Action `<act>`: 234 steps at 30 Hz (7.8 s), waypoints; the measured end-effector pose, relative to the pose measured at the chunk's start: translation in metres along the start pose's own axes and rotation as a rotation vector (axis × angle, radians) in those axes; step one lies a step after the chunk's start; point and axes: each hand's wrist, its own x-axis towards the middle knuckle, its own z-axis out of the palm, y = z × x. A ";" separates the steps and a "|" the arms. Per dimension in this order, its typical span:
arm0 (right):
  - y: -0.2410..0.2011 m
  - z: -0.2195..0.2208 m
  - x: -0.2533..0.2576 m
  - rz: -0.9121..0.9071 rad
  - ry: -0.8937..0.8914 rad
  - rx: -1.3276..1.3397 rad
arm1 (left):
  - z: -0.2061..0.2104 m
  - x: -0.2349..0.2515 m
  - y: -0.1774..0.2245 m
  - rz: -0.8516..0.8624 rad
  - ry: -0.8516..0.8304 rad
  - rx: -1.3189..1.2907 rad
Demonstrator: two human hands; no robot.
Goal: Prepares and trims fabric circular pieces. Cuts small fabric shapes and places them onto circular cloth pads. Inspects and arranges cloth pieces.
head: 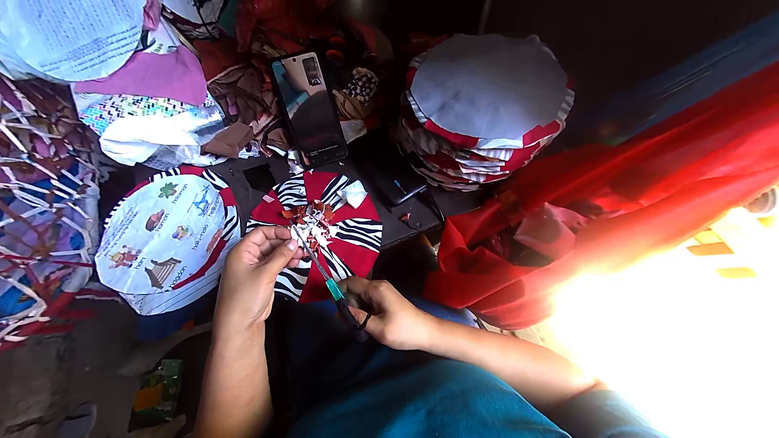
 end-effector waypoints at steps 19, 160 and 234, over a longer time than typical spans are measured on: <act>-0.002 -0.008 -0.002 0.061 -0.114 0.074 | -0.007 0.006 0.004 0.019 -0.118 0.112; 0.015 0.007 -0.006 -0.041 0.107 -0.050 | -0.006 0.012 0.001 -0.075 -0.084 0.103; 0.002 0.002 0.004 -0.028 0.002 -0.064 | 0.014 -0.004 -0.008 0.019 0.072 -0.172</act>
